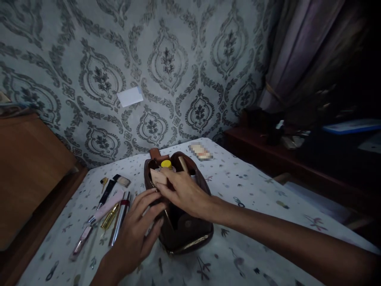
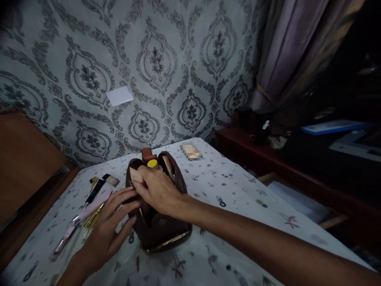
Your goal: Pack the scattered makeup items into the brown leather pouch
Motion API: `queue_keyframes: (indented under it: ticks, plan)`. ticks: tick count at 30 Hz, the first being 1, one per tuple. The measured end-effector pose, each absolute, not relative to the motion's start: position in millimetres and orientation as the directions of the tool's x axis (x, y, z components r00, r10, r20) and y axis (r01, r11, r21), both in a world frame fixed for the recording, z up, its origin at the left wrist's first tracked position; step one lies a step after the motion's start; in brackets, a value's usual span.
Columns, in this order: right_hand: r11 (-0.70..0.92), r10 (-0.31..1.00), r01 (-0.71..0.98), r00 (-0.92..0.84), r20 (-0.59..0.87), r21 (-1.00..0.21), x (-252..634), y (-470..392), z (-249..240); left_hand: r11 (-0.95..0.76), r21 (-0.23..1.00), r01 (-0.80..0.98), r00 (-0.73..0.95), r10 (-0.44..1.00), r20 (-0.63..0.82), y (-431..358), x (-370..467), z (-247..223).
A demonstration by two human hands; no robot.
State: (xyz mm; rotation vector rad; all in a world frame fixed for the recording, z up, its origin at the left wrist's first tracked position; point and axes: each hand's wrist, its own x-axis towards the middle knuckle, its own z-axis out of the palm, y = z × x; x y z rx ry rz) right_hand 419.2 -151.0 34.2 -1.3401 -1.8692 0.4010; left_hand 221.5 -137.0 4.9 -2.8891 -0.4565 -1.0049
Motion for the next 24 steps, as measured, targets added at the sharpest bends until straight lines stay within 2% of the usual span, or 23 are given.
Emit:
queue_keyframes:
  ticks: [7, 12, 15, 18, 20, 21, 24]
  plan:
    - [0.306, 0.934, 0.758, -0.120, 0.337, -0.576, 420.3, -143.4, 44.3, -0.946, 0.066, 0.317, 0.766, 0.297, 0.570, -136.1, 218.6, 7.3]
    - [0.349, 0.931, 0.684, -0.177, 0.318, -0.640, 420.7, -145.0, 49.9, -0.892, 0.168, 0.419, 0.611, 0.414, 0.675, -118.6, 226.3, 22.0]
    - [0.348, 0.935, 0.600, -0.281, 0.217, -0.720, 432.0, -144.6, 56.7, -0.885, 0.239, 0.400, 0.675, 0.460, 0.576, -101.2, 238.2, 35.2]
    - [0.371, 0.884, 0.557, -0.457, 0.099, -0.743, 450.9, -139.4, 67.8, -0.879, 0.288, 0.380, 0.750, 0.475, 0.460, -91.8, 247.7, 44.6]
    - [0.441, 0.850, 0.587, -0.516, 0.107, -0.679, 460.7, -133.1, 73.9, -0.859, 0.303, 0.412, 0.741, 0.509, 0.437, -92.0, 249.7, 47.5]
    - [0.482, 0.846, 0.634, -0.518, 0.130, -0.605, 463.2, -129.1, 75.4, -0.850, 0.305, 0.430, 0.732, 0.526, 0.434, -93.1, 249.3, 48.2]
    - [0.530, 0.847, 0.803, -0.519, 0.117, -0.272, 458.9, -114.6, 70.9, -0.844, 0.299, 0.445, 0.733, 0.535, 0.420, -96.7, 245.0, 48.2]
